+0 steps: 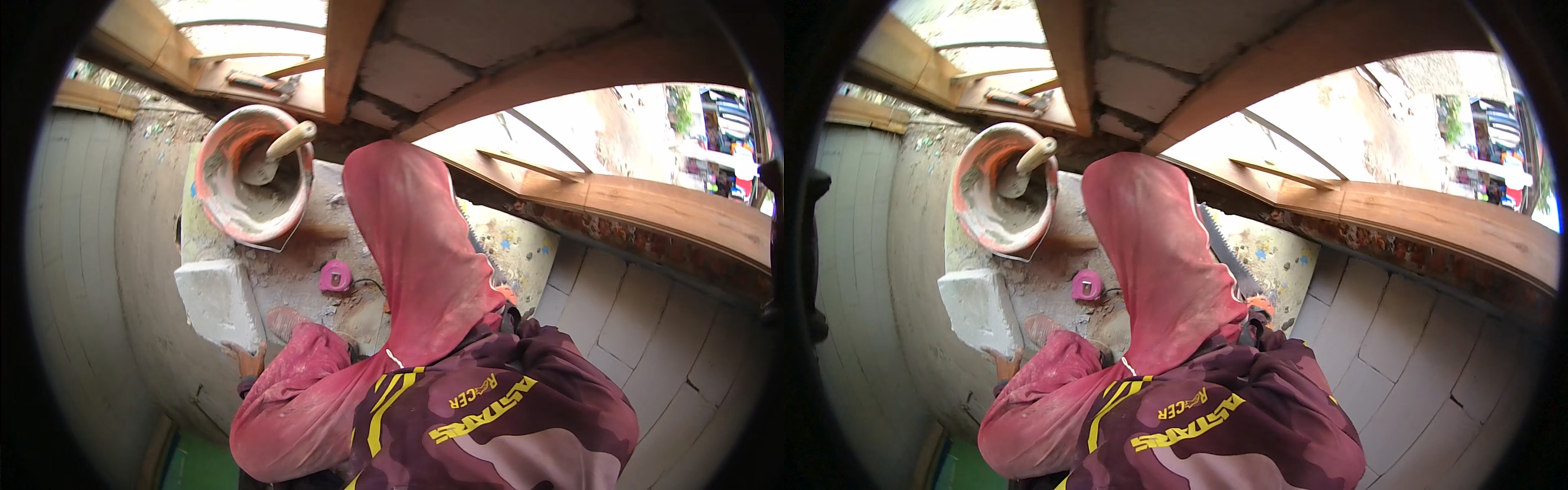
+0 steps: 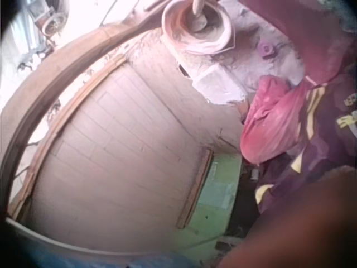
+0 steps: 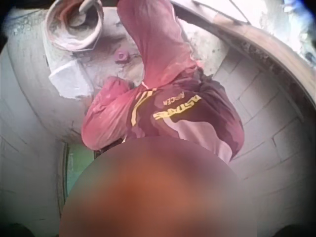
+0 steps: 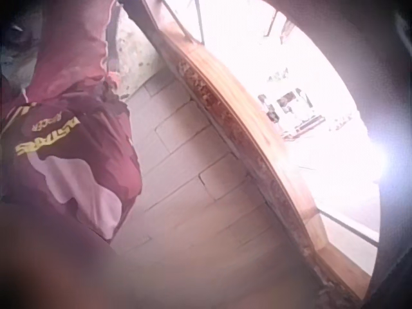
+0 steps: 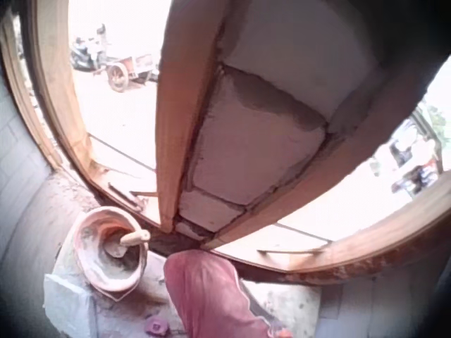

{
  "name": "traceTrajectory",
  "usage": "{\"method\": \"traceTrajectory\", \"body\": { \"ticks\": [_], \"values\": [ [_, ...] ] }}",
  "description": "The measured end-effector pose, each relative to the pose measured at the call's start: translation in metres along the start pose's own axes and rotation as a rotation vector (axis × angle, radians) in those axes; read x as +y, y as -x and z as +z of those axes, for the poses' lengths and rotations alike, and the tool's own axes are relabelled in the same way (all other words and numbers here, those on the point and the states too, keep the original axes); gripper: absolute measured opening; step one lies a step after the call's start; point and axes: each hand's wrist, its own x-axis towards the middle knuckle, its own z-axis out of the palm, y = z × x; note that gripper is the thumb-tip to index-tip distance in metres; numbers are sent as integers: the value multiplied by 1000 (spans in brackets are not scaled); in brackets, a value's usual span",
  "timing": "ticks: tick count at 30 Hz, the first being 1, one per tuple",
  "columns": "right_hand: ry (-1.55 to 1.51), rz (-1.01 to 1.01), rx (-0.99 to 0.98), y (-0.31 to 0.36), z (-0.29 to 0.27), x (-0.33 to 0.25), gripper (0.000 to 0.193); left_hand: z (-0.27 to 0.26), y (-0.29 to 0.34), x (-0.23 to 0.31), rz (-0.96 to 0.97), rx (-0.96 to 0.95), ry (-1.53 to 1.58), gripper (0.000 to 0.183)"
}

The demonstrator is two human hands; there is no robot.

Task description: The person measures a rectangular concrete block with a tape measure, then uses a hand saw to cut it. After sawing, they use a hammer to break the block along the cut line. The person then picks up a piece of wood and places it outside the window frame.

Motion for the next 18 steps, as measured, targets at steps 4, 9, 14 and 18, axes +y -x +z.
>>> {"method": "traceTrajectory", "body": {
  "ticks": [4,9,14,18],
  "values": [
    [69,28,35,20,-15,-17,47,-13,-6,3,-14,-90,-89,139],
    [113,-51,90,2,13,-2,46,-24,-2,0,-19,-92,-165,137],
    [97,-251,71,-57,50,34,34,-18,10,11,8,1,-133,130],
    [244,-277,-4,-105,35,18,31,-8,22,28,-68,29,96,128]
  ]
}}
